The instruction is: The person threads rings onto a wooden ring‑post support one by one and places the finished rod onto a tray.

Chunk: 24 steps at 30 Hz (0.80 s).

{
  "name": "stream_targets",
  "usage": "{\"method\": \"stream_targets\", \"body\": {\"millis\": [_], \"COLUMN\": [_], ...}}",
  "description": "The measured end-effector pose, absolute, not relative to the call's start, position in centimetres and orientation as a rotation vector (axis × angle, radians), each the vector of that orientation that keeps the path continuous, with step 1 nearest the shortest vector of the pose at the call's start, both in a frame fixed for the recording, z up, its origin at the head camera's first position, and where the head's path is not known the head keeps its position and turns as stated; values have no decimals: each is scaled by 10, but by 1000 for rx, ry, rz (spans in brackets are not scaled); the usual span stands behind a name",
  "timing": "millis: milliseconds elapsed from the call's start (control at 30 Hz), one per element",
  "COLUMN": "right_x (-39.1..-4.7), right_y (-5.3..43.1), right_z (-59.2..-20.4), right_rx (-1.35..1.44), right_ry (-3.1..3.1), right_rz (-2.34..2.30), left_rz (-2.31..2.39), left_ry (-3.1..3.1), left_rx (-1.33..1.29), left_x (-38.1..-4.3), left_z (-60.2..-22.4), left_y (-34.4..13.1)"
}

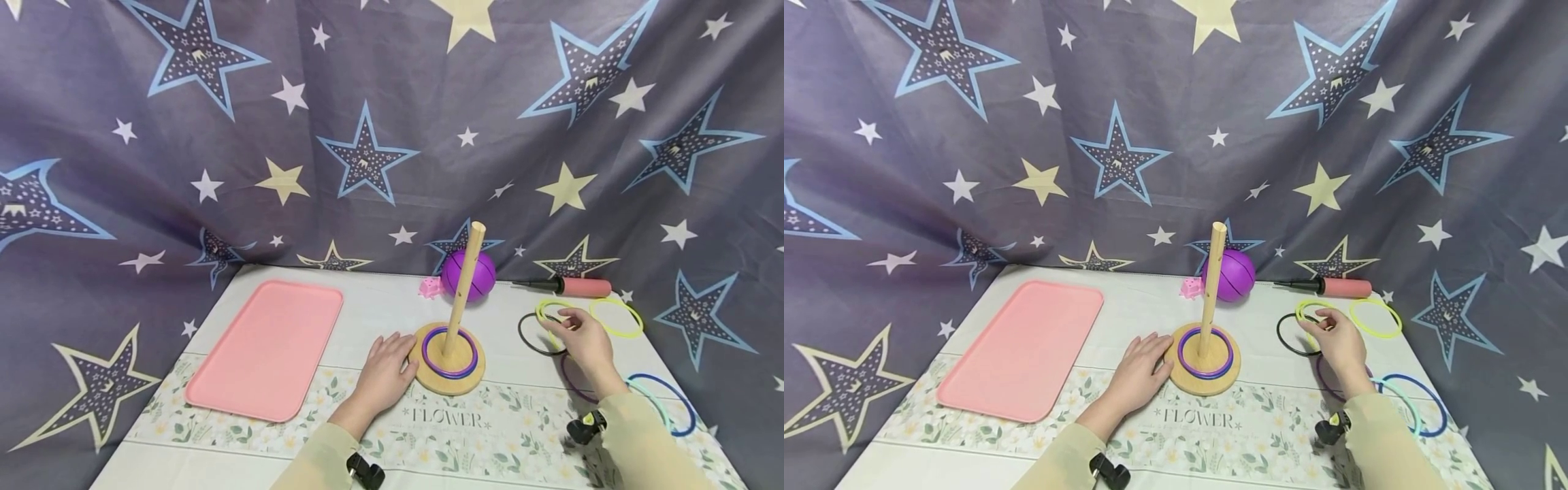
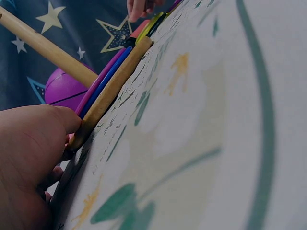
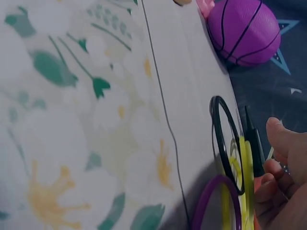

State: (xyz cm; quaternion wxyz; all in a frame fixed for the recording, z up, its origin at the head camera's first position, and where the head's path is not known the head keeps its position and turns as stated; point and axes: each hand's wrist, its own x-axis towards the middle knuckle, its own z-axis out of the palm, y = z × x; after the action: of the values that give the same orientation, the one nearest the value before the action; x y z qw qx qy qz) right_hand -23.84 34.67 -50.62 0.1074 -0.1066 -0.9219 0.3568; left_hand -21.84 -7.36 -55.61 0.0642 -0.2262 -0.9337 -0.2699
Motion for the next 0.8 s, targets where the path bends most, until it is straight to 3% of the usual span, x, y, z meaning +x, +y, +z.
{"method": "stream_targets", "body": {"millis": [800], "right_x": [-243], "right_y": [370], "right_z": [-522], "right_rx": [-356], "right_ry": [-2772], "right_rz": [982], "left_rz": [-822], "left_ry": [-2815], "left_rx": [-681], "left_x": [-219], "left_z": [-555], "left_y": [-74]}}
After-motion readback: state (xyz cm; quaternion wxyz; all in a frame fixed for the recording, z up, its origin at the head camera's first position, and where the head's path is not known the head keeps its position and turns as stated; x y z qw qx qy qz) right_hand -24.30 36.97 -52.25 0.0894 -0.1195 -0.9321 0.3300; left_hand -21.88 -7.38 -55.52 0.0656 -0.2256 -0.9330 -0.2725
